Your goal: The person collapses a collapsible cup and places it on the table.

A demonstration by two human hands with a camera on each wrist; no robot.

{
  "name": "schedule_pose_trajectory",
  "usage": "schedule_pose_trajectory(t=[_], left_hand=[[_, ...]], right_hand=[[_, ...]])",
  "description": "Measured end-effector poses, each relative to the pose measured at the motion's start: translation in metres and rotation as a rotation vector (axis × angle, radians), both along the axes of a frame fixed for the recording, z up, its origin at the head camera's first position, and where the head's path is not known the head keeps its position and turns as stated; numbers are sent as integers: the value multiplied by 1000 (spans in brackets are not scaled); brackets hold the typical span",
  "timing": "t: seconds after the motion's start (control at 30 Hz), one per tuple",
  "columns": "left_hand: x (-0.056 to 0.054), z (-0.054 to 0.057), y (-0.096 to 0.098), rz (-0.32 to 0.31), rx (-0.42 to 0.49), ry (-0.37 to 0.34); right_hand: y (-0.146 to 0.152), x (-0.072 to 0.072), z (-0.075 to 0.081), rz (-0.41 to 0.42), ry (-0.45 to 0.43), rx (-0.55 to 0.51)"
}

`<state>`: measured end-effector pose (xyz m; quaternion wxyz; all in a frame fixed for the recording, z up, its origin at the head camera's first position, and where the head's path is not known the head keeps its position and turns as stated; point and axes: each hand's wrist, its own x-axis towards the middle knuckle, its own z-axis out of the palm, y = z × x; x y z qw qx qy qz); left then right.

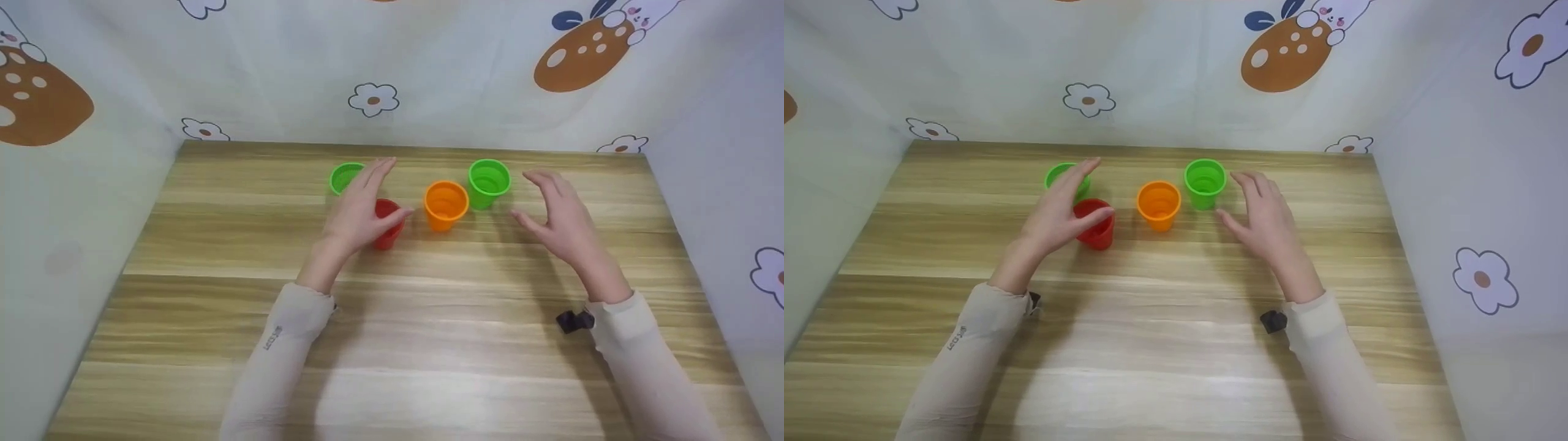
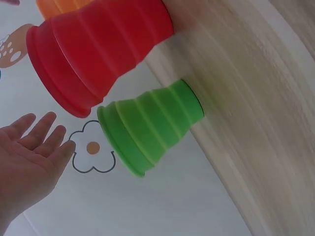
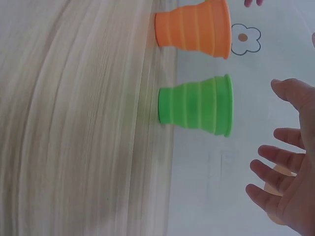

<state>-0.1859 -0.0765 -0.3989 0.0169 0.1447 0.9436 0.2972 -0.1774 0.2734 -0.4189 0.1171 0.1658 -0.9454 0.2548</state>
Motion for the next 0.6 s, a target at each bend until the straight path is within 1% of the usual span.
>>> schedule_pose_trajectory(t=[0.13, 0.33, 0.6], left_hand=[[0, -1, 5, -9, 20, -36], [-1, -4, 12, -37, 49, -34], [-1, -5, 22, -48, 86, -44]], right_hand=[[-7, 3, 0, 9, -7, -17], [-18, 6, 2, 27, -1, -42], [-32, 8, 1, 47, -5, -74]])
